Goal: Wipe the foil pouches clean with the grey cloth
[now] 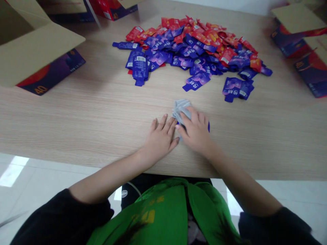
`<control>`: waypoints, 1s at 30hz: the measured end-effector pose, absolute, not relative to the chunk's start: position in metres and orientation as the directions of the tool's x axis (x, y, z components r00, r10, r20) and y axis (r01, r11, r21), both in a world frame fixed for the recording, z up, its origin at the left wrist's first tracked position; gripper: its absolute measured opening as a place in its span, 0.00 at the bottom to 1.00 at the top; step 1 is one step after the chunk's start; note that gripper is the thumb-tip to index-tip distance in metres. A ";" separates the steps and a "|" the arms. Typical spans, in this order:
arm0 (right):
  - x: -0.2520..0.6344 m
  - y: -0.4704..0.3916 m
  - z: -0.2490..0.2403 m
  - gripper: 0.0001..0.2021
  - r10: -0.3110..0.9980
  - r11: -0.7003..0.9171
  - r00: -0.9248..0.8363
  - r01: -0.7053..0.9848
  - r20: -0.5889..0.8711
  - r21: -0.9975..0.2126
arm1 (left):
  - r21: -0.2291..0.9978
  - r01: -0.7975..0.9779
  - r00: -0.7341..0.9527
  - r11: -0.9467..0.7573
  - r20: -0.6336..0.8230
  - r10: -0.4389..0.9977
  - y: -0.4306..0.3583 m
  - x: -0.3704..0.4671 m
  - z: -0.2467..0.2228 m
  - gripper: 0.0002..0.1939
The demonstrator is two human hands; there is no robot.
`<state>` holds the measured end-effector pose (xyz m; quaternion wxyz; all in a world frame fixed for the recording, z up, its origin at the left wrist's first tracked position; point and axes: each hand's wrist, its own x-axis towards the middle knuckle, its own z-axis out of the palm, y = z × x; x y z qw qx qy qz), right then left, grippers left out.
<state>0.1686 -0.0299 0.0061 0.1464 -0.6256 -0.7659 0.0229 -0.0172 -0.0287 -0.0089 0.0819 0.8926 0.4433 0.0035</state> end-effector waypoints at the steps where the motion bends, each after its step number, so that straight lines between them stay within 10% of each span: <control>1: 0.161 -0.031 0.004 0.27 0.966 0.231 -0.202 0.956 0.165 -0.184 | 0.148 0.792 0.605 -0.592 -0.063 0.794 -0.029 -0.017 -0.009 0.35; 19: 0.215 -0.029 0.010 0.30 0.947 0.163 -0.037 0.912 0.320 -0.376 | 0.140 0.796 0.601 -0.589 -0.063 0.797 -0.029 -0.015 -0.007 0.34; 30: 0.165 -0.028 -0.006 0.29 0.986 0.096 -0.086 0.993 0.140 -0.071 | 0.081 0.810 0.587 -0.581 -0.108 0.802 -0.030 -0.010 0.004 0.33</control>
